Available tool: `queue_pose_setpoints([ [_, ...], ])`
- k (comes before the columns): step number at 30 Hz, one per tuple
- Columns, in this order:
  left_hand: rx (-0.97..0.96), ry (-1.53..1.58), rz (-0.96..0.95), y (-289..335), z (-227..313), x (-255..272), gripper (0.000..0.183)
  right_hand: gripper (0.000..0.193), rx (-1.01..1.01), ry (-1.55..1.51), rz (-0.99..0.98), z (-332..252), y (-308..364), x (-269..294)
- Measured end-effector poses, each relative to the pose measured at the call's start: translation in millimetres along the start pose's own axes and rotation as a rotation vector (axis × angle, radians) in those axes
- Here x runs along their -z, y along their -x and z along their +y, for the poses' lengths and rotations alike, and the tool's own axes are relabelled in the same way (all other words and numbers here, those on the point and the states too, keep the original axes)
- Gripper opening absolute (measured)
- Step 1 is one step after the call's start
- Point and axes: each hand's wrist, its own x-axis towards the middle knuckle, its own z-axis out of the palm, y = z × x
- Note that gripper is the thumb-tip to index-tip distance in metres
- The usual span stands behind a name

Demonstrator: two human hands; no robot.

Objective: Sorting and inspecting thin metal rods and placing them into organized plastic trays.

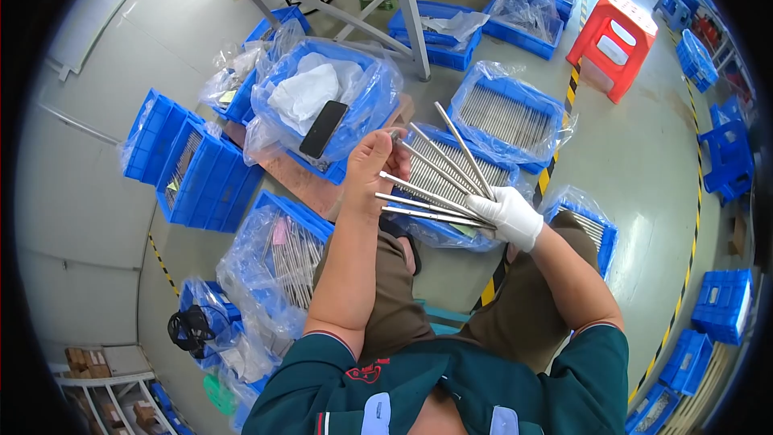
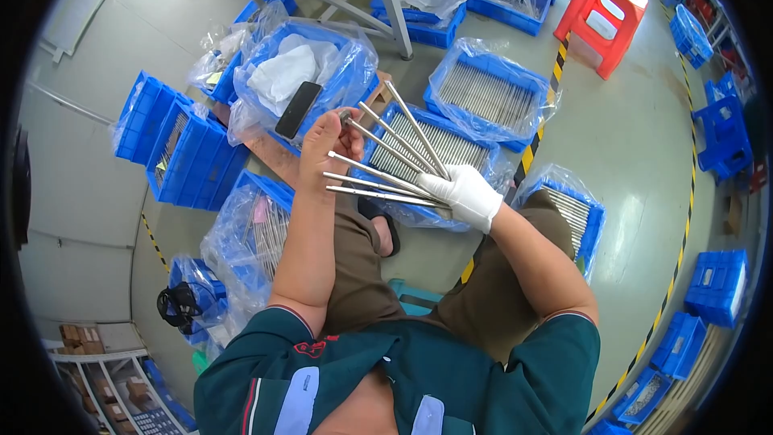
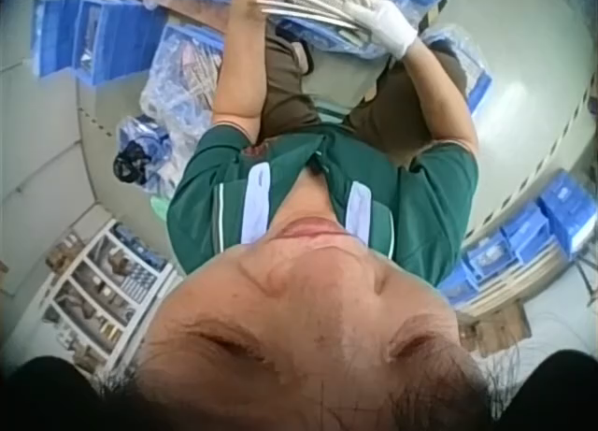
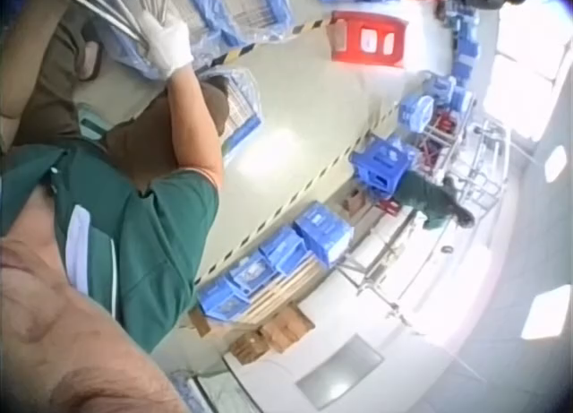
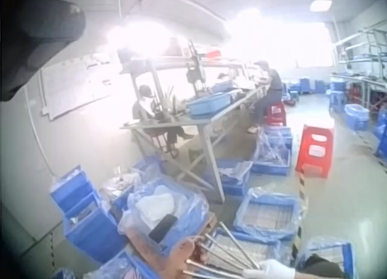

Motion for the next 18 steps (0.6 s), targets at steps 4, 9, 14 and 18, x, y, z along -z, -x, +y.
queue_pose_setpoints([
  [4, 0.039, -0.053, -0.039, 0.5, 8.3, 5.4, 0.029, 0.031, -0.004, 0.007, -0.001, -0.8, -0.7, 1.1],
  [9, 0.119, -0.193, -0.096, -2.1, 10.9, 15.3, 0.02, 0.033, -0.004, 0.084, -0.039, -4.5, -0.4, 4.5],
  [14, 0.313, -0.259, -0.183, 1.4, 5.7, 2.7, 0.022, 0.034, 0.035, 0.113, -0.05, -0.7, -5.4, 4.3],
  [18, 0.294, -0.297, -0.198, 3.1, -7.0, -3.6, 0.026, 0.032, 0.043, 0.109, -0.011, -0.2, -6.8, 0.6],
])
